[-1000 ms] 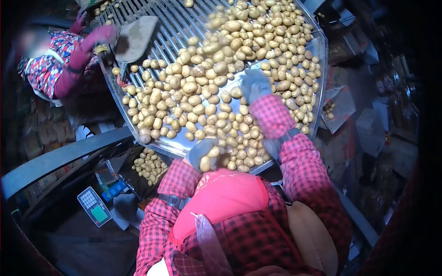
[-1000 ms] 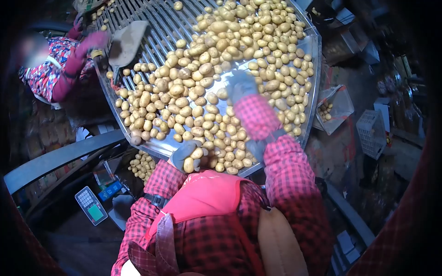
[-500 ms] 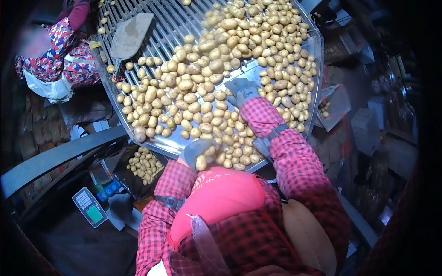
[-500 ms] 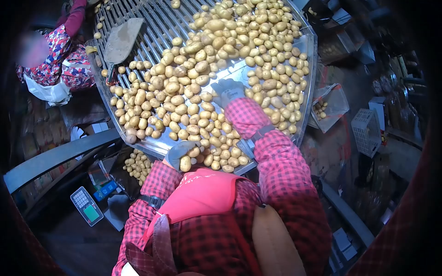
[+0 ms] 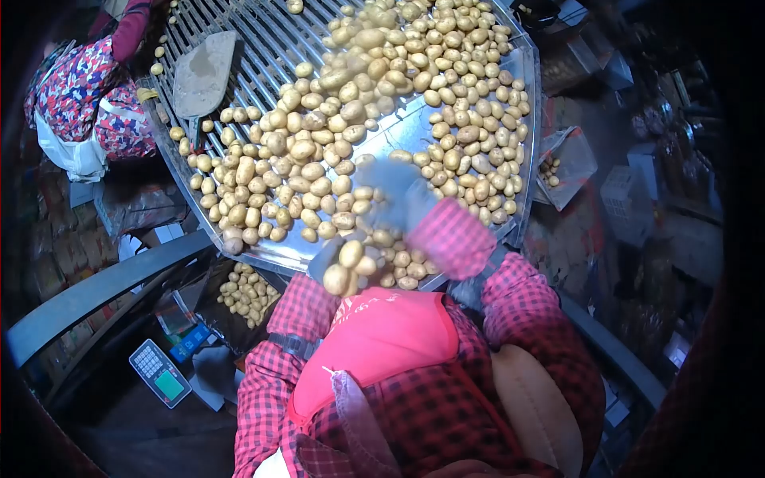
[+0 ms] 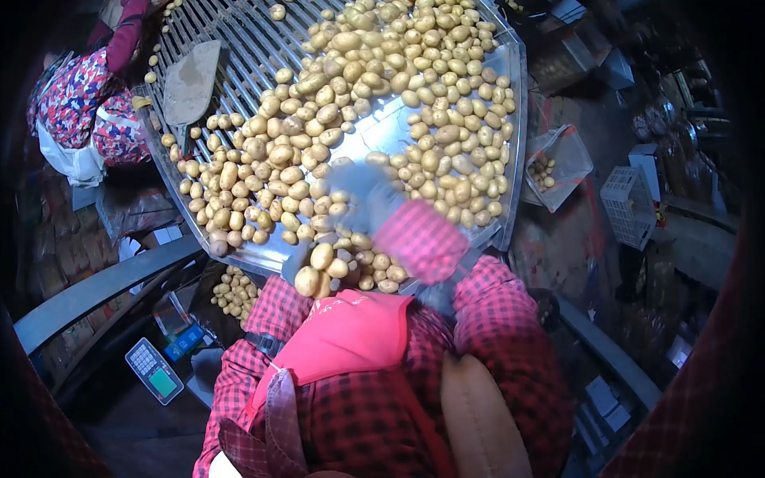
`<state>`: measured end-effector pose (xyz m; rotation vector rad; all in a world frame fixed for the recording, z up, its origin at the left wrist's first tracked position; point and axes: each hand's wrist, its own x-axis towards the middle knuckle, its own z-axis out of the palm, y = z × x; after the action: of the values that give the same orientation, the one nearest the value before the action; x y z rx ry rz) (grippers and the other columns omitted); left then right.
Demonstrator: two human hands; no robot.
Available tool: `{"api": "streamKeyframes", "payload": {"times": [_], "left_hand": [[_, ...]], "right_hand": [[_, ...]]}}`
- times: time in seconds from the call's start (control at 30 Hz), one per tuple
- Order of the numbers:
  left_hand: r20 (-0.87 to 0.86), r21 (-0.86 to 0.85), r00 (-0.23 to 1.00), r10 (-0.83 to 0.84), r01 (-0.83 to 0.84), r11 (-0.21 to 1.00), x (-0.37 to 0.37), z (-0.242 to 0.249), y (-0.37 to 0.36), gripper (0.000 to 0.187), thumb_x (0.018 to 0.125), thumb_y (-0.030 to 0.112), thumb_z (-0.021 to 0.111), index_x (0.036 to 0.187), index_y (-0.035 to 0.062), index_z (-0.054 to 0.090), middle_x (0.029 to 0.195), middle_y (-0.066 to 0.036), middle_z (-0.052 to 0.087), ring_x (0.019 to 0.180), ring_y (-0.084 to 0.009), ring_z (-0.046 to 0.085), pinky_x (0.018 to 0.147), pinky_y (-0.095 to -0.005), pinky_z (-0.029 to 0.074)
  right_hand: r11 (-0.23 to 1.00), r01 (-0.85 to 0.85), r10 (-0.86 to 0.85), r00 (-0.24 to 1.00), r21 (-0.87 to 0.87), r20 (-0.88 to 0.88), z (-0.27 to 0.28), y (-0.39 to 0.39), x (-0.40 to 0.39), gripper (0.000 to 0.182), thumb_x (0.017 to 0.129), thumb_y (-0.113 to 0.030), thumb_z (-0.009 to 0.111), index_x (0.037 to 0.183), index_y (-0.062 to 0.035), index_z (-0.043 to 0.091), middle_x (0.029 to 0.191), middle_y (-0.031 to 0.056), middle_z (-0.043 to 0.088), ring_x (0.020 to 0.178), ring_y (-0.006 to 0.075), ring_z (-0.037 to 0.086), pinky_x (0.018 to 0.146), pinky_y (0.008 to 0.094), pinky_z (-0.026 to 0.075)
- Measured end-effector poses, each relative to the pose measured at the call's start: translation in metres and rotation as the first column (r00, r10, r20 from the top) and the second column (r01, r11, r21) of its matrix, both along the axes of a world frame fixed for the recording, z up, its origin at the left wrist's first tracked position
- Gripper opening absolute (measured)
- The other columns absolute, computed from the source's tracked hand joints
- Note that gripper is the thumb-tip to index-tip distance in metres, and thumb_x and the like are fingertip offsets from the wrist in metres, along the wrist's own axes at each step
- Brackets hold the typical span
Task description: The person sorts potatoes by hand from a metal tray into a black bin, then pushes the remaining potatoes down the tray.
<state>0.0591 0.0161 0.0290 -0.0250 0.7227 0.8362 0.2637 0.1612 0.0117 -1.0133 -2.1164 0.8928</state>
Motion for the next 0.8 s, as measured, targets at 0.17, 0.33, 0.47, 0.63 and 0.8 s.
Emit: {"api": "streamKeyframes", "payload": {"times": [0.17, 0.33, 0.47, 0.63, 0.8], "left_hand": [[-0.027, 0.011, 0.998, -0.064, 0.065, 0.998, 0.0, 0.02, -0.002, 0.052, 0.102, 0.038, 0.046, 0.139, 0.0005, 0.049, 0.11, -0.017, 0.066, 0.102, -0.0306, 0.063, 0.084, -0.0399, 0.05], [-0.007, 0.238, 0.999, 0.053, -0.049, 0.97, 0.006, 0.006, -0.012, 0.048, 0.101, 0.033, 0.054, 0.136, 0.0002, 0.05, 0.112, -0.017, 0.066, 0.102, -0.0284, 0.063, 0.087, -0.0404, 0.049], [-0.098, 0.427, 0.994, 0.043, 0.003, 0.904, 0.004, 0.003, -0.013, 0.048, 0.101, 0.032, 0.055, 0.136, 0.0003, 0.049, 0.115, -0.016, 0.065, 0.1, -0.0274, 0.063, 0.087, -0.0454, 0.049], [0.026, 0.072, 0.993, 0.113, -0.114, 0.991, 0.012, 0.036, -0.001, 0.044, 0.101, 0.031, 0.054, 0.135, 0.0022, 0.049, 0.12, -0.015, 0.062, 0.097, -0.0279, 0.062, 0.085, -0.0482, 0.049], [0.485, 0.407, 0.862, 0.147, -0.372, 0.834, 0.018, 0.016, 0.01, 0.033, 0.087, 0.01, 0.071, 0.116, 0.0069, 0.056, 0.112, -0.013, 0.059, 0.096, -0.0258, 0.06, 0.084, -0.0443, 0.049]], "right_hand": [[0.766, 0.543, -0.643, 0.639, 0.346, 0.421, -0.078, 0.097, 0.126, 0.055, 0.085, -0.035, 0.069, 0.132, -0.0097, 0.058, 0.122, 0.0188, 0.063, 0.111, 0.0347, 0.061, 0.097, 0.0445, 0.049], [0.791, 0.604, -0.433, 0.664, -0.096, 0.61, -0.042, 0.082, 0.116, 0.055, 0.08, -0.024, 0.068, 0.133, -0.0094, 0.059, 0.117, 0.0203, 0.065, 0.107, 0.0352, 0.063, 0.095, 0.0432, 0.051], [0.86, 0.46, -0.358, 0.853, -0.222, 0.38, -0.024, 0.042, 0.079, 0.056, 0.073, -0.016, 0.071, 0.127, -0.0048, 0.062, 0.112, 0.022, 0.065, 0.103, 0.0338, 0.064, 0.092, 0.0411, 0.052], [0.932, 0.093, -0.157, 0.975, -0.351, -0.159, 0.031, -0.049, 0.004, 0.048, 0.076, -0.013, 0.068, 0.123, -0.0031, 0.061, 0.117, 0.0183, 0.063, 0.108, 0.034, 0.062, 0.097, 0.0418, 0.049], [0.865, -0.333, 0.255, 0.936, -0.374, -0.242, 0.05, -0.062, -0.023, 0.047, 0.082, -0.016, 0.068, 0.128, -0.0052, 0.061, 0.125, 0.0161, 0.063, 0.121, 0.0311, 0.057, 0.102, 0.0435, 0.046]]}}
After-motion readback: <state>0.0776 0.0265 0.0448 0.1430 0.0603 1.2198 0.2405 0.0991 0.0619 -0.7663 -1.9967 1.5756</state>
